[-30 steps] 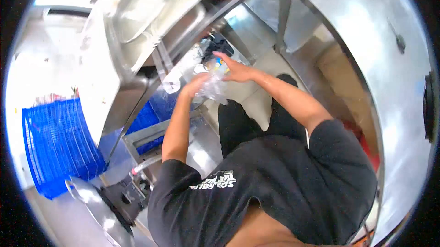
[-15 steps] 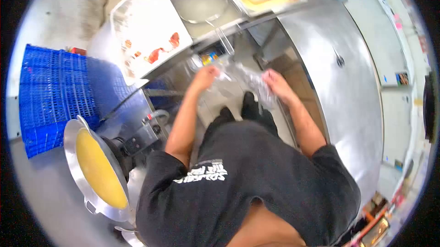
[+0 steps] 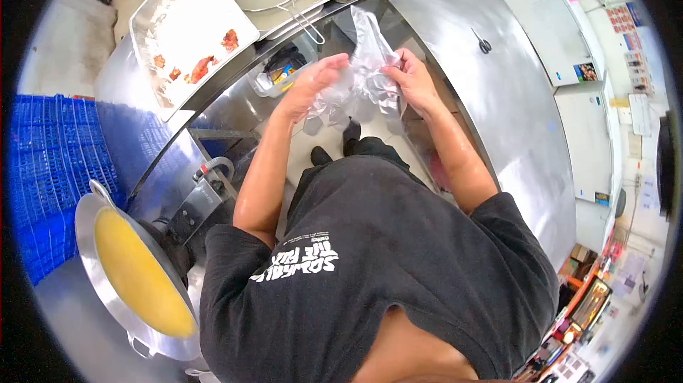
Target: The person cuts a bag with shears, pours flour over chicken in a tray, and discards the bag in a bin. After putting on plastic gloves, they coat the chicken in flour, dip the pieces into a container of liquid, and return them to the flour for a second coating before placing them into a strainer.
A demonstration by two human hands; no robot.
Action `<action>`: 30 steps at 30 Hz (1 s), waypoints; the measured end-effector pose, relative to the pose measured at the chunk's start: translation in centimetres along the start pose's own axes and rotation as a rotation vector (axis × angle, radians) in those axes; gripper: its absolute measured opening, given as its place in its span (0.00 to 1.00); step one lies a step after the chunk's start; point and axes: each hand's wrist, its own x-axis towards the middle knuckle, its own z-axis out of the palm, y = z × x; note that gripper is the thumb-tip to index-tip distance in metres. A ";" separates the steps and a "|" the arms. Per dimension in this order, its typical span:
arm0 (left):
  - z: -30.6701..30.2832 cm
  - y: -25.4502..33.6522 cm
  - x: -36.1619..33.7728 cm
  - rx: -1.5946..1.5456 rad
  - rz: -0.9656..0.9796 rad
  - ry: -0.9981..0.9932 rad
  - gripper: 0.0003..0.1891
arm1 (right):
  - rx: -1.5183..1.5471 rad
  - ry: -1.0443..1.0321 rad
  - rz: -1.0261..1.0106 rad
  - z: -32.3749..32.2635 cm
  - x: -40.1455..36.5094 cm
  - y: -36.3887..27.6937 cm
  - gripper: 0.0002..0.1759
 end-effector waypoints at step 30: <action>32.0 -2.6 4.6 1.266 0.223 -0.832 0.11 | -0.350 0.160 0.041 -25.3 -23.2 6.5 0.16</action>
